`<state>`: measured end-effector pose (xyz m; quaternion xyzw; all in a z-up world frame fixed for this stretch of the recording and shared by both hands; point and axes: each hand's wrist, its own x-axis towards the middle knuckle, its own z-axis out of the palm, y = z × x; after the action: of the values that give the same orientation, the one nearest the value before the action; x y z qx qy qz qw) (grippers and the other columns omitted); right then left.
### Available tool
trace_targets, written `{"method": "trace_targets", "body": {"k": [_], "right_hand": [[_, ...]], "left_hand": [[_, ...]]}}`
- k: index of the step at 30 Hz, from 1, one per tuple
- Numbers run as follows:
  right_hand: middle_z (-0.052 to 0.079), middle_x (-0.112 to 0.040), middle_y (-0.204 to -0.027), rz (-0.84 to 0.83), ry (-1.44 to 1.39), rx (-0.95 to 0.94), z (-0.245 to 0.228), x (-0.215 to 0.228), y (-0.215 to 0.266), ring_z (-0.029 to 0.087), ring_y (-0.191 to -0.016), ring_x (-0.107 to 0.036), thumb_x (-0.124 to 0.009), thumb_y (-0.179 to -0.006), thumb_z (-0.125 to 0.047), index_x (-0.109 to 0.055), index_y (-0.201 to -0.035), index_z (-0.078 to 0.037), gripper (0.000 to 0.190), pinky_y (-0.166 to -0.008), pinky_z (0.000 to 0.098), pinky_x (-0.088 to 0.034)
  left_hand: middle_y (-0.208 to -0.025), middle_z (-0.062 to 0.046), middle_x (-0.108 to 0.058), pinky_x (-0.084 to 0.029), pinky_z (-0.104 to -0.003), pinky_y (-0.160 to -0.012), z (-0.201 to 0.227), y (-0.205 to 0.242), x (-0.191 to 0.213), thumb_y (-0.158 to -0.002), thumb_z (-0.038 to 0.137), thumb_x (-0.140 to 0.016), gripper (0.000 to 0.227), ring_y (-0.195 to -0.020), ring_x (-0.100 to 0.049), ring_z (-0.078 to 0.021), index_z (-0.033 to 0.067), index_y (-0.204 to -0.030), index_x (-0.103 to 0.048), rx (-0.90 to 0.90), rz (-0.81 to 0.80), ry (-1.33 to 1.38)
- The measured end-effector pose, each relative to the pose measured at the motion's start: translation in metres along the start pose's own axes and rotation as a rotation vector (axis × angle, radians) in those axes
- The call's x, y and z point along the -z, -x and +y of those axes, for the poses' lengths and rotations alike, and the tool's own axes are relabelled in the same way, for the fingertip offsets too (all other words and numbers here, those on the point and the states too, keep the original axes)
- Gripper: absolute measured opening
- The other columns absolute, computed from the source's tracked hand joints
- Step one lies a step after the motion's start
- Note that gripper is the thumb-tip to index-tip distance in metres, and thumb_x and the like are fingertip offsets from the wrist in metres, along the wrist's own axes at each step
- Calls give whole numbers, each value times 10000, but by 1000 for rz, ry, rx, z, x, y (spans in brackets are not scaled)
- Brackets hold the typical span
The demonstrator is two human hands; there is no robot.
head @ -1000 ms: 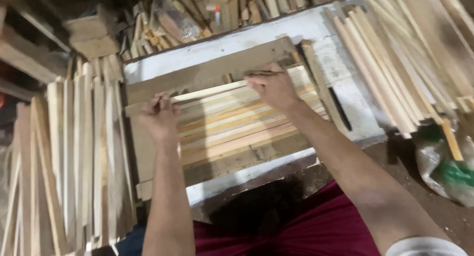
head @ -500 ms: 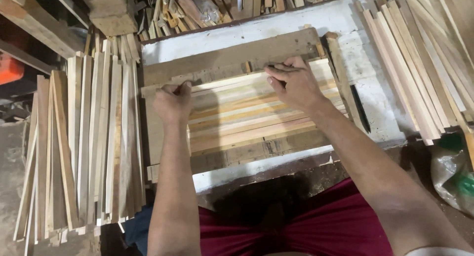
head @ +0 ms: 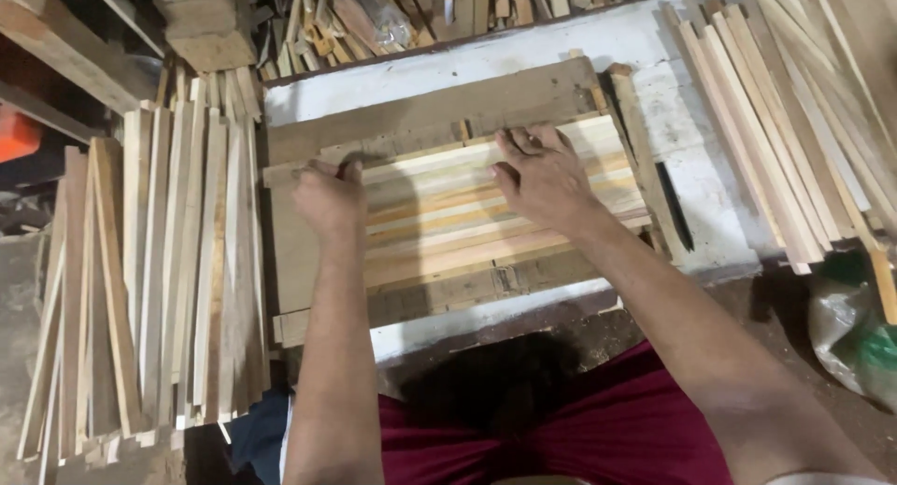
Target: Arranging and aligning thin wooden slats on a jig, occasionally marking them with a pen.
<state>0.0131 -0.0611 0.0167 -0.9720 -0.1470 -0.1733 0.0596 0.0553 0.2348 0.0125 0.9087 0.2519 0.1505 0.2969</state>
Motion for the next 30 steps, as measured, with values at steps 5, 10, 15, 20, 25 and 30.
{"method": "trace_targets", "body": {"k": [5,10,15,20,25,30], "right_hand": [[159,-724,-1274,-38,-30,7,-5,1,5,307,-1312,-559,-495,-989,-521,-636,-1398,-25,658,-1136,438,-322],[87,-748,-1023,281,-564,-209,96,16,45,290,-995,-688,-736,-909,-207,-778,-1102,-106,222,-929,418,-505],[49,-733,-897,67,-44,-726,226,-33,132,345,-867,-726,-812,-833,-393,-760,-968,-222,224,-789,498,-546],[9,-779,-894,-150,13,-684,227,-42,155,312,-875,-755,-771,-831,-360,-795,-946,-255,158,-764,418,-591],[212,-743,-994,-203,-184,-798,202,-7,141,411,-1030,-706,-626,-953,-329,-687,-1065,-65,293,-865,501,-570],[223,-751,-951,-322,-211,-805,182,-8,137,423,-977,-719,-647,-906,-454,-735,-976,-24,444,-813,483,-576]], "left_hand": [[-918,-129,-779,-586,-453,-788,-2,16,7,-965,371,-746,276,-904,-762,-332,96,-963,-720,-104,3,-225],[-892,-76,-740,-565,-375,-720,-18,3,-32,-964,451,-741,340,-810,-747,-237,122,-1025,-679,-158,39,-357],[-1252,-267,-542,-505,-507,-989,0,51,-12,-948,310,-762,464,-1175,-601,-461,0,-1200,-527,-313,54,-165],[-1701,-269,-166,-7,-567,-1245,72,122,11,-1060,553,-177,809,-1561,-76,-469,-15,-1633,-244,-391,-334,-468],[-1723,-203,-125,41,-546,-1254,88,136,-12,-1052,574,-62,823,-1579,-27,-428,13,-1641,-191,-549,-441,-522],[-1728,-186,-102,61,-542,-1254,83,135,-13,-1049,604,13,852,-1583,-15,-412,29,-1647,-176,-554,-477,-519]]}}
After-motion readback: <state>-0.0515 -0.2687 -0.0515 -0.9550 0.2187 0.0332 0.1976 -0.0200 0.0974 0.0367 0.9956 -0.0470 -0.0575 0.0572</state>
